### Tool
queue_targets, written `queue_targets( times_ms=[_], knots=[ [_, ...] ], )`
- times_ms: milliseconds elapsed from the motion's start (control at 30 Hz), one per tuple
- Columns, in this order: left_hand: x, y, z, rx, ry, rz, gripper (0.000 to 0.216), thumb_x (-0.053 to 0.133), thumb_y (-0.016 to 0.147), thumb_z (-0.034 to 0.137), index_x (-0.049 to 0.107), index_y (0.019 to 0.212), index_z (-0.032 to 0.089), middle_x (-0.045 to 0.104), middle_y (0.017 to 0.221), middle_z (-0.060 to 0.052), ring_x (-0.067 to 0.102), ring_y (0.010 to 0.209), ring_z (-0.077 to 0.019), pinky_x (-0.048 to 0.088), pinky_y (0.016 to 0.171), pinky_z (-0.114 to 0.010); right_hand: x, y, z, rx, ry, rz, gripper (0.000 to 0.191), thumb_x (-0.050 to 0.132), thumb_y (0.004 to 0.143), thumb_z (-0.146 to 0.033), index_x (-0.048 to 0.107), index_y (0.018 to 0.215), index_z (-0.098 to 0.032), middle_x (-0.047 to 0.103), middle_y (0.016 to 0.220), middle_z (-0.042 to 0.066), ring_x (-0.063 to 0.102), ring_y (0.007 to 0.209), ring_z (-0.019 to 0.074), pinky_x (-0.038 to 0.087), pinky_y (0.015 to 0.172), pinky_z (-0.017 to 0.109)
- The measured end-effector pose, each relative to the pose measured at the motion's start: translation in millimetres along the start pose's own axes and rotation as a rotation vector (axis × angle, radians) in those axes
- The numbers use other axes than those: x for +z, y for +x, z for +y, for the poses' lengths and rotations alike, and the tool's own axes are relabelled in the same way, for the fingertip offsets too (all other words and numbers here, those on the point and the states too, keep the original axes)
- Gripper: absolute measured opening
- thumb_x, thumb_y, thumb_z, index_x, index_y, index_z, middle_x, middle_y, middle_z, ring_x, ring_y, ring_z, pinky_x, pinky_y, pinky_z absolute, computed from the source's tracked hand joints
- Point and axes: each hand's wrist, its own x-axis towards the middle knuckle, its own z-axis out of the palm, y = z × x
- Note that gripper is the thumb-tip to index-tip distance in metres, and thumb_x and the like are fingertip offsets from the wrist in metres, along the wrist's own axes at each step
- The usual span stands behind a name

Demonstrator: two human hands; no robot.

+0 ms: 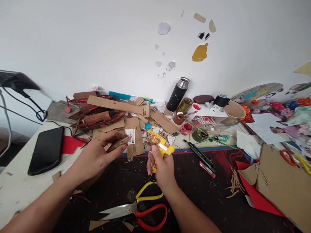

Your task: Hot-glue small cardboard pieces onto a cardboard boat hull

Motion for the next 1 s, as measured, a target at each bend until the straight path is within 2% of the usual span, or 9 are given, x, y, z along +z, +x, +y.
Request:
queue_targets(
  times_ms=[133,200,267,367,467,567,700,800,1000],
  knots=[
    [-11.3,-1.4,8.4,-0.067,-0.034,0.032,0.032,0.073,0.093,0.054,0.077,0.107,0.026,0.084,0.108,-0.003,0.077,0.101,-0.0281,0.062,0.091,-0.035,-1.4,2.0,4.3,0.079,-0.063,-0.043,0.059,0.071,0.089,-0.079,0.055,0.081,-0.023,0.045,0.043,-0.010,0.045,0.033,0.0115,0.035,0.035,0.021],
    [-21.0,-3.7,13.4,-0.124,-0.086,0.119,0.036,0.080,0.086,0.056,0.076,0.105,0.025,0.084,0.112,-0.005,0.076,0.102,-0.0288,0.063,0.090,-0.035,-1.5,-0.4,6.3,0.072,-0.150,-0.102,0.052,0.069,0.093,-0.074,0.063,0.094,-0.022,0.045,0.046,-0.011,0.045,0.035,0.0124,0.036,0.037,0.022],
    [-30.9,-6.8,18.5,-0.167,-0.197,0.239,0.037,0.083,0.083,0.056,0.075,0.102,0.025,0.083,0.122,-0.008,0.076,0.104,-0.0297,0.064,0.086,-0.036,-1.2,-4.6,7.0,-0.011,-0.305,-0.171,0.043,0.068,0.098,-0.065,0.068,0.102,-0.023,0.055,0.054,-0.007,0.051,0.042,0.0142,0.040,0.042,0.023],
    [-41.8,-11.5,24.6,-0.196,-0.285,0.325,0.036,0.088,0.080,0.052,0.077,0.101,0.026,0.085,0.112,-0.007,0.077,0.096,-0.0274,0.065,0.079,-0.033,0.9,-11.3,7.3,-0.196,-0.615,-0.257,0.030,0.071,0.098,-0.054,0.071,0.094,-0.025,0.071,0.073,0.001,0.064,0.062,0.0183,0.045,0.056,0.026],
    [-46.0,-14.1,28.4,-0.210,-0.324,0.370,0.034,0.091,0.077,0.048,0.076,0.100,0.027,0.085,0.109,-0.004,0.078,0.096,-0.0266,0.066,0.079,-0.031,6.7,-15.5,10.1,-0.293,-0.880,-0.398,0.026,0.076,0.097,-0.049,0.072,0.093,-0.024,0.078,0.084,0.003,0.071,0.072,0.0212,0.045,0.064,0.028],
    [-46.0,-14.1,29.8,-0.178,-0.303,0.327,0.034,0.087,0.080,0.047,0.075,0.103,0.025,0.084,0.117,-0.007,0.077,0.109,-0.0291,0.065,0.092,-0.036,15.5,-17.5,13.9,-0.346,-1.126,-0.579,0.028,0.080,0.095,-0.048,0.074,0.107,-0.023,0.083,0.102,0.005,0.077,0.087,0.0250,0.049,0.071,0.030],
    [-42.9,-11.6,27.1,-0.089,-0.177,0.268,0.033,0.080,0.083,0.052,0.073,0.101,0.025,0.083,0.119,-0.006,0.077,0.111,-0.0308,0.064,0.096,-0.038,26.8,-19.6,13.9,-0.398,-1.387,-0.771,0.037,0.076,0.097,-0.049,0.072,0.121,-0.021,0.083,0.111,0.007,0.079,0.097,0.0287,0.055,0.077,0.034],
    [-38.1,-8.5,22.9,-0.042,-0.091,0.223,0.030,0.075,0.087,0.053,0.074,0.101,0.026,0.083,0.114,-0.003,0.076,0.109,-0.0294,0.062,0.097,-0.034,31.4,-21.3,11.2,-0.422,-1.461,-0.824,0.042,0.071,0.100,-0.056,0.071,0.122,-0.020,0.083,0.111,0.008,0.079,0.097,0.0294,0.057,0.078,0.036],
    [-30.5,-4.1,14.8,0.007,-0.012,0.096,0.034,0.068,0.094,0.055,0.074,0.108,0.024,0.083,0.114,-0.004,0.076,0.102,-0.0264,0.060,0.085,-0.028,30.4,-24.2,8.5,-0.535,-1.463,-0.917,0.057,0.071,0.098,-0.067,0.071,0.129,-0.019,0.082,0.111,0.007,0.077,0.100,0.0288,0.058,0.080,0.038]
  ],
)
